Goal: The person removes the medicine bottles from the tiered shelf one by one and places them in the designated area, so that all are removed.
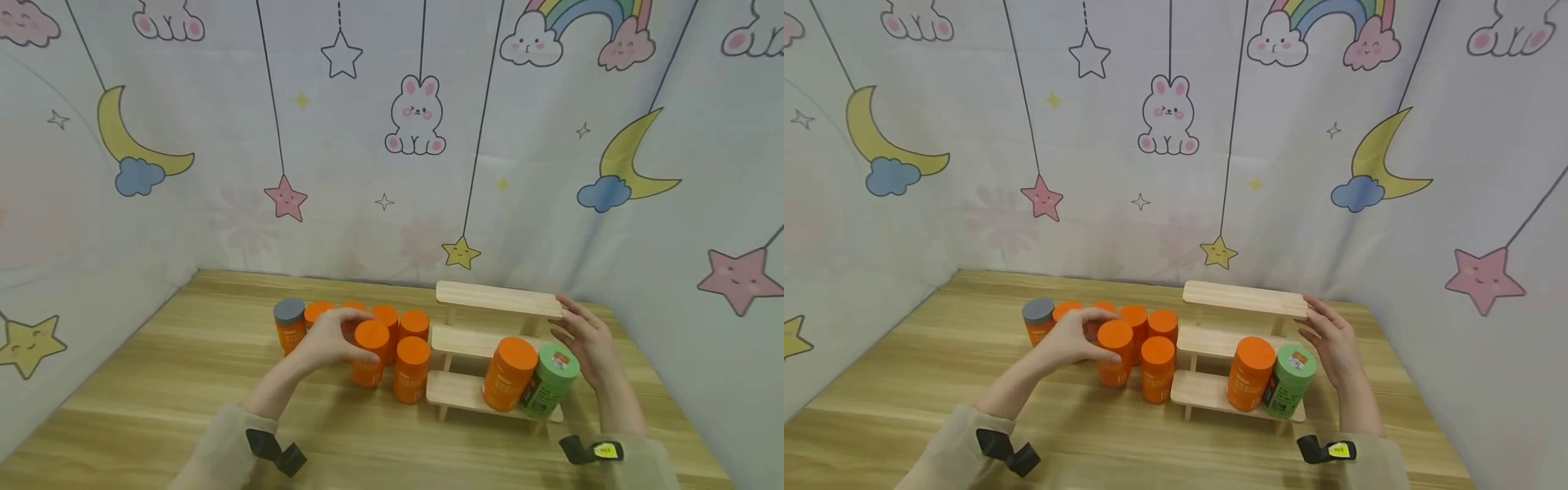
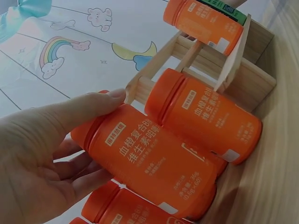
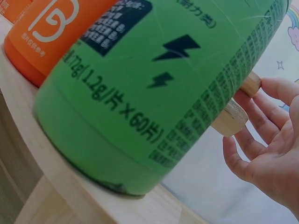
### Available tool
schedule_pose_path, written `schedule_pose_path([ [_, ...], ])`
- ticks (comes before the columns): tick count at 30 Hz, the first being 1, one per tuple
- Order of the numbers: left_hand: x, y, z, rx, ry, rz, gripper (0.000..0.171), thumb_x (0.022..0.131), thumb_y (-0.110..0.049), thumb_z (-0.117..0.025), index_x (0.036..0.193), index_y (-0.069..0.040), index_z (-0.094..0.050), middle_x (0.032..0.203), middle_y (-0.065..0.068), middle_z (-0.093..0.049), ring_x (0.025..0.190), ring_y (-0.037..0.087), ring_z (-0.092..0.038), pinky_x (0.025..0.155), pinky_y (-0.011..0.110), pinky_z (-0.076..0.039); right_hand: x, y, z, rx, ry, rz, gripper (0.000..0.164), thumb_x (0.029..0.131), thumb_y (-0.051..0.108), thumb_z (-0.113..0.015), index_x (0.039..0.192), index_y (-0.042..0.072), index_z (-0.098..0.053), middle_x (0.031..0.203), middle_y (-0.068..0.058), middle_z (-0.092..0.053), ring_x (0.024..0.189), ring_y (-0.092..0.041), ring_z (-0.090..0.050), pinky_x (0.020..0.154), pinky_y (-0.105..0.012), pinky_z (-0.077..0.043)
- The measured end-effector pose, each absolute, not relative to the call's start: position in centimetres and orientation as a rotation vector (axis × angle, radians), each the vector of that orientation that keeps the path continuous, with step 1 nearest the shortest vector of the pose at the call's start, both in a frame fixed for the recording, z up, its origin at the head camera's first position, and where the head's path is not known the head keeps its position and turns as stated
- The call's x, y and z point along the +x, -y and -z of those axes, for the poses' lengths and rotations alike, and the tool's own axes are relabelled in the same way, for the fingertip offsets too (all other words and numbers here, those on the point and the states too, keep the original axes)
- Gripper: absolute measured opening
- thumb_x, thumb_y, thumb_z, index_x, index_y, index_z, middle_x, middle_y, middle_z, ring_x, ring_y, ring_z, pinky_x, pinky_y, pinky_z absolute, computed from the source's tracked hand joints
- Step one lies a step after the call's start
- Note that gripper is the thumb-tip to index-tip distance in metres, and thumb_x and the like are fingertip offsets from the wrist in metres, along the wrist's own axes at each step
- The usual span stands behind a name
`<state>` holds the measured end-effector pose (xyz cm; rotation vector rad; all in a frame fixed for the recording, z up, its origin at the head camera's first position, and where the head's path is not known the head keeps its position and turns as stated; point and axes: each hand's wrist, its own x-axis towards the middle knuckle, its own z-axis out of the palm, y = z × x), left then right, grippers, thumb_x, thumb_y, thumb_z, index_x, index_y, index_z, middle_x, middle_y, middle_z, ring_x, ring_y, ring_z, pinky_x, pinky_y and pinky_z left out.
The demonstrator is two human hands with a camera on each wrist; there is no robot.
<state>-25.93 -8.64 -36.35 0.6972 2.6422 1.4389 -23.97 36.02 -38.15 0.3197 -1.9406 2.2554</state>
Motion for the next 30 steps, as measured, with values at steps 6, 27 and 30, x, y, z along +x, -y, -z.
schedule_pose_path([
  [6,-25.9,8.1,36.9,0.739,-2.714,-1.357,0.059,0.065,-0.025,-0.092,0.118,-0.012,-0.07,0.115,0.004,-0.069,0.109,0.024,-0.062,0.095,0.045,-0.051,-24.0,-36.0,38.0,0.305,1.942,-2.258,0.033,0.105,0.013,-0.044,0.127,0.026,-0.064,0.122,0.015,-0.057,0.097,-0.001,-0.062,0.084,-0.018,-0.052],
  [27,-25.6,7.2,37.7,0.708,-2.74,-1.285,0.057,0.064,-0.024,-0.093,0.115,-0.009,-0.071,0.113,0.006,-0.071,0.106,0.025,-0.064,0.091,0.044,-0.054,-23.9,-35.8,37.9,0.289,1.928,-2.278,0.033,0.104,0.011,-0.044,0.129,0.023,-0.063,0.12,0.015,-0.06,0.098,-0.003,-0.062,0.085,-0.019,-0.052],
  [30,-25.6,7.2,37.8,0.697,-2.743,-1.279,0.059,0.064,-0.023,-0.092,0.117,-0.009,-0.07,0.114,0.006,-0.071,0.107,0.025,-0.064,0.092,0.044,-0.054,-23.9,-35.8,37.9,0.291,1.932,-2.275,0.033,0.104,0.011,-0.044,0.129,0.022,-0.063,0.121,0.014,-0.059,0.098,-0.003,-0.062,0.085,-0.019,-0.052],
])
